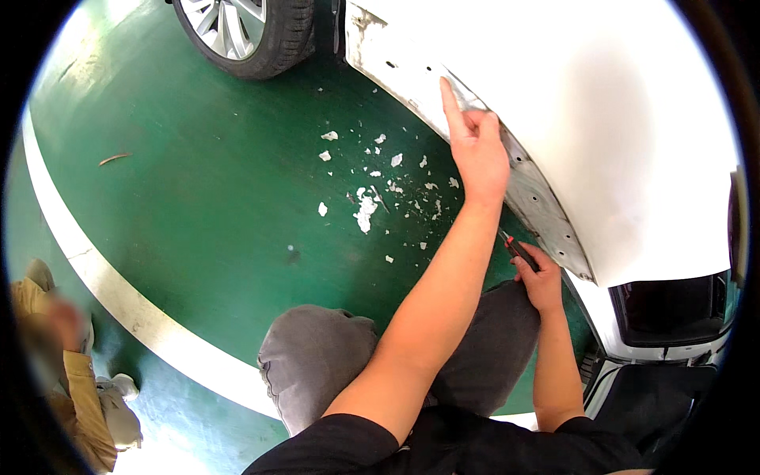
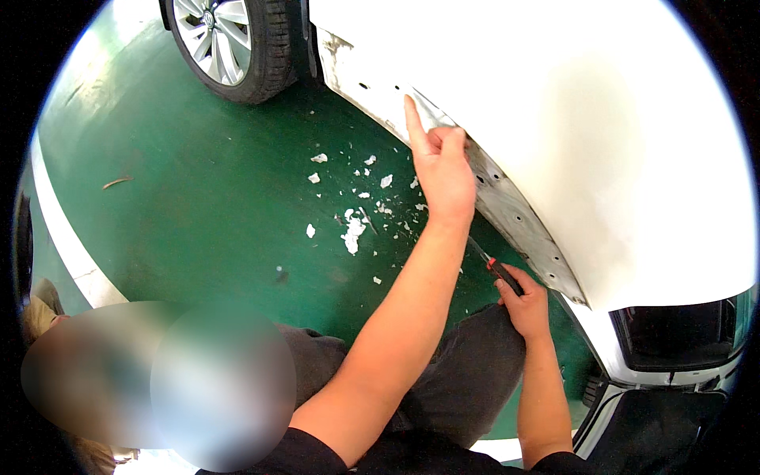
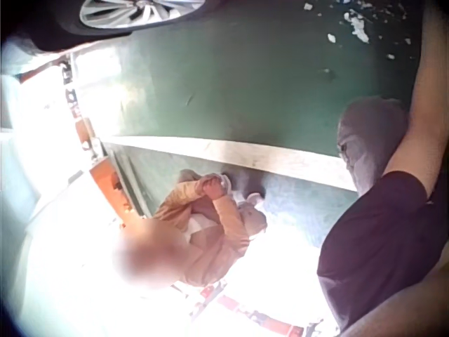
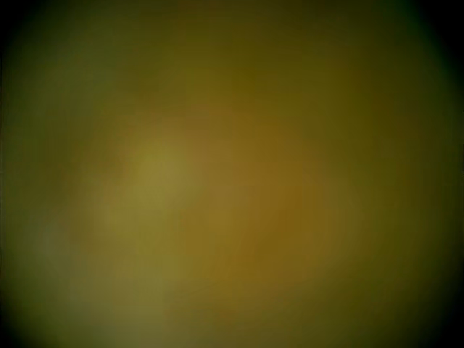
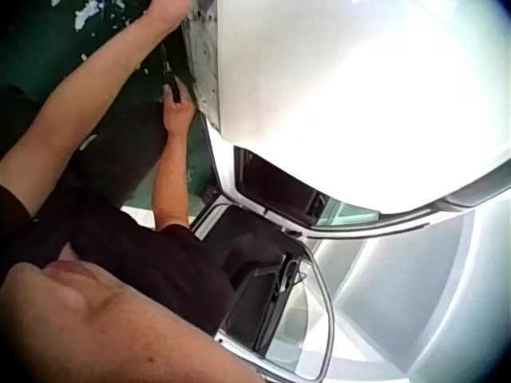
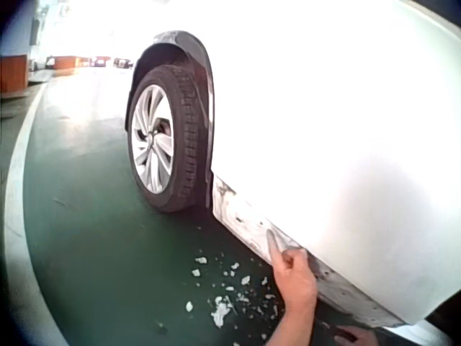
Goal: The person uses a small metal scraper to remove white paint or residue from the lower edge of a white car's front bumper. The person works methodically along the seam, scraping away material that falls onto the green floor.
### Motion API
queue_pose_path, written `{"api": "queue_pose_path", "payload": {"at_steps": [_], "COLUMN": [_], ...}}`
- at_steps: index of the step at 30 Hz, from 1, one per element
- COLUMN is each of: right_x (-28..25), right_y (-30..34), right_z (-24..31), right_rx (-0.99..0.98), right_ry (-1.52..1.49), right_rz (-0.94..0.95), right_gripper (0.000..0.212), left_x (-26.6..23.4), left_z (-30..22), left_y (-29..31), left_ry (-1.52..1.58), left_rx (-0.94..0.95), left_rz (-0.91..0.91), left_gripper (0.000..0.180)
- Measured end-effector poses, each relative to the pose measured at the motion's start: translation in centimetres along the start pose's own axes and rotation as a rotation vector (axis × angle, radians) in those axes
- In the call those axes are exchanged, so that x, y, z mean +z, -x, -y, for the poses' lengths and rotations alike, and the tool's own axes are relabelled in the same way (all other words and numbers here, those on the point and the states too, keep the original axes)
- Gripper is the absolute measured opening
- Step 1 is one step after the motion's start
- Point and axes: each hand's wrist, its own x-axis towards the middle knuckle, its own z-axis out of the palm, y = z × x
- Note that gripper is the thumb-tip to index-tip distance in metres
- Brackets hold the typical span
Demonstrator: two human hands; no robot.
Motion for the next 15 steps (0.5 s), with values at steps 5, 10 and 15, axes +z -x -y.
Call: {"api": "queue_pose_path", "payload": {"at_steps": [5,10,15], "right_x": [0.3,0.1,-0.4], "right_y": [-0.1,-0.3,-3.3], "right_z": [0.0,0.3,-3.7], "right_rx": [-0.005,0.015,-0.056], "right_ry": [0.023,0.042,0.16], "right_rz": [0.009,0.014,0.205], "right_gripper": [0.031,0.03,0.049], "left_x": [0.1,1.3,4.3], "left_z": [-0.3,1.2,3.9], "left_y": [0.6,3.5,12.7], "left_ry": [-0.039,-0.084,-0.345], "left_rx": [-0.044,-0.043,-0.196], "left_rz": [0.067,0.028,-0.013], "left_gripper": [0.084,0.078,0.067]}}
